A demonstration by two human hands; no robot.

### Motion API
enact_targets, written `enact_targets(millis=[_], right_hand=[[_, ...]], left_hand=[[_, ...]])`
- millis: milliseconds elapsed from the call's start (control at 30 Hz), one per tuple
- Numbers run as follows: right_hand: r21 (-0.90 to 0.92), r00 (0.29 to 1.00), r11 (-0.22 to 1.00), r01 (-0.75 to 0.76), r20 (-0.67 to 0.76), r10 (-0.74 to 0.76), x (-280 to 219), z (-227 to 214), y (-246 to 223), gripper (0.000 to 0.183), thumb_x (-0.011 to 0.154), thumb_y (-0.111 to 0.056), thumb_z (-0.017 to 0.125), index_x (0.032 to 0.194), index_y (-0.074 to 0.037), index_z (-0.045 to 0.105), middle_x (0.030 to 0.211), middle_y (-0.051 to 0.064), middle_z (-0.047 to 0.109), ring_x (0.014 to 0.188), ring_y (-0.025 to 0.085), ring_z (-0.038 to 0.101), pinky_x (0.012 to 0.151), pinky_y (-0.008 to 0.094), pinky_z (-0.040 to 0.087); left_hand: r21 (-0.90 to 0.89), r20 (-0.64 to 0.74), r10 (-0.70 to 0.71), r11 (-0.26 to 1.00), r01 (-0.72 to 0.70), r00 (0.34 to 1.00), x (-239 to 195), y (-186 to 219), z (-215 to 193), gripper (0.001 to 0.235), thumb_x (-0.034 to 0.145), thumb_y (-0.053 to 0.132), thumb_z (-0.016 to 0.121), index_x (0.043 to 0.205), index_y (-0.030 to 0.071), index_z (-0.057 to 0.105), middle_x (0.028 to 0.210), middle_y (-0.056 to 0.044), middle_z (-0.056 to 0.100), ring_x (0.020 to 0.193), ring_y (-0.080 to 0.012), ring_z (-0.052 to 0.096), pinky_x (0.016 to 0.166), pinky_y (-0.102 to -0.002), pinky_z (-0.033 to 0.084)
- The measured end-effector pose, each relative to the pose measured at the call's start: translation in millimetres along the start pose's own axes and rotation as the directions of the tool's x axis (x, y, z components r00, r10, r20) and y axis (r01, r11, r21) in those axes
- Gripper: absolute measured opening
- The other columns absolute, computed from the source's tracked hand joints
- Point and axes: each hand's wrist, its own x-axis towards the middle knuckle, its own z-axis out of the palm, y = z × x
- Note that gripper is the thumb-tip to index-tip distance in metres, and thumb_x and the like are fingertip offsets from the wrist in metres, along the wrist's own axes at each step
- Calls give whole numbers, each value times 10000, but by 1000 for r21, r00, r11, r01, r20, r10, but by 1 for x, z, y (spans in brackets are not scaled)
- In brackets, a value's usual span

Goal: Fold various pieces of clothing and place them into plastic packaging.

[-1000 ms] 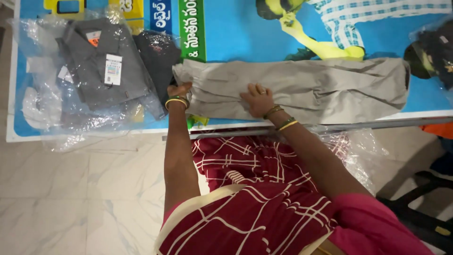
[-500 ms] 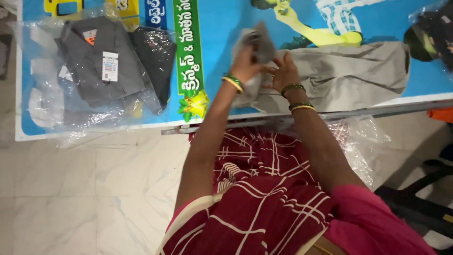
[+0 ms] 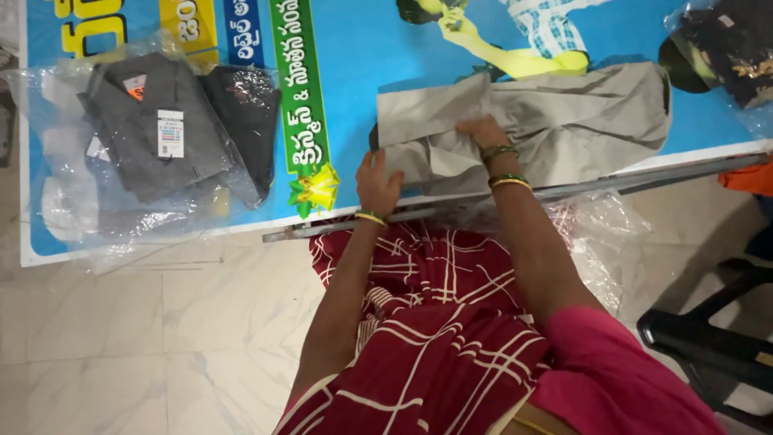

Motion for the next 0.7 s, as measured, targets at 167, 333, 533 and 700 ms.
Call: enact_targets(millis=[167,333,533,700], right_hand=[[-73,985,987,-144,-108,136,-26,-18,-61,453,830,-283,754,1178,1,698,1101,133,732,941,243,677,828,385,540],[285,993,953,-103,-19,113,-20,-34,-57,505,934,-364,723,1289,-10,660,1195,119,703,1070,232,633,926,372,513],[343,992,939,-20,125,-25,-31,-50,-54,578,973,-321,693,1436,-33,503,1312,58,619,1201,204,576,972,414,505],[251,963,931,-264,10,271,-61,-42,-95,539,996,-257,659,1501,-97,566,1005,210,540,828,337,454,730,510,366]], left_hand=[[142,348,-5,989,-47,937,2,50,-20,749,856,367,687,1534,176,434,1558,-286,349,1411,-487,350,1069,-648,324],[223,554,-3,964,-144,833,27,95,-6,713,891,485,639,1524,297,369,1620,-222,266,1480,-450,273,1062,-758,234],[187,608,-64,980,-65,791,50,110,25,629,924,388,610,1522,297,436,1340,-151,557,1212,-350,529,948,-627,423],[23,370,192,976,-216,909,51,80,91,77,882,223,642,925,170,678,923,-104,673,880,-347,672,728,-499,545]])
